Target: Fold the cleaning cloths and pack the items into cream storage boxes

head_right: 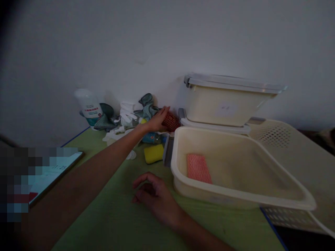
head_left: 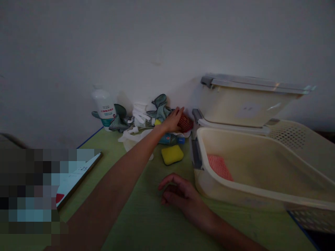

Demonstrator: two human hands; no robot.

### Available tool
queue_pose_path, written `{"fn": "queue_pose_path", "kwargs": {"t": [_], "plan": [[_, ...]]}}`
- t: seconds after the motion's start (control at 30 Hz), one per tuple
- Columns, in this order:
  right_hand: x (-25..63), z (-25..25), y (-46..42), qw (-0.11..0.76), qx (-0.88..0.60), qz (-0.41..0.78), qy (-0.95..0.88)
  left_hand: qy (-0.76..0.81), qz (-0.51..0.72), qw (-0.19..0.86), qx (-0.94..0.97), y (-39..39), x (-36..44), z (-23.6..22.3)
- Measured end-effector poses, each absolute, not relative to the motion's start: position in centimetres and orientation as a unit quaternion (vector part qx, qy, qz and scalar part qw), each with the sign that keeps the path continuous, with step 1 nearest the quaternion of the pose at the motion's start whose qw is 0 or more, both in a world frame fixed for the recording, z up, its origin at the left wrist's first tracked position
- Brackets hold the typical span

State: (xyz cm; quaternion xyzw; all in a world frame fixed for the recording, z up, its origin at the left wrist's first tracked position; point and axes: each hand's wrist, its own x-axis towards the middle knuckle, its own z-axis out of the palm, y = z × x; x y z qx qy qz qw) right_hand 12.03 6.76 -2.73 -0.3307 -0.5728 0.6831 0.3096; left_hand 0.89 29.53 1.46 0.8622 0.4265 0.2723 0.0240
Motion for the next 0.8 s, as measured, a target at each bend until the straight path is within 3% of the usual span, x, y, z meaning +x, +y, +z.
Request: {"fn": "queue_pose_path", "kwargs": {"t": [0.27, 0.53, 0.67, 0.8], "plan": [[11.9, -2.7, 6.8, 0.315, -0.324, 0.679, -0.579, 0.458, 0.249, -0.044, 0.852, 27.6, 1.1, 1.9], [12.1, -2.8, 6.8, 0.321, -0.312, 0.667, -0.596, 0.468, 0.306, -0.088, 0.825, 24.7, 1.0, 5.3], [12.0, -3.0, 6.9, 0.350, -0.296, 0.684, -0.568, 0.431, 0.430, 0.000, 0.793, 22.7, -1.4, 7.4], [12.1, -3.1, 6.9, 0.386, -0.268, 0.758, -0.452, 0.392, 0.481, 0.229, 0.750, 19.0, -4.4, 7.8]]}}
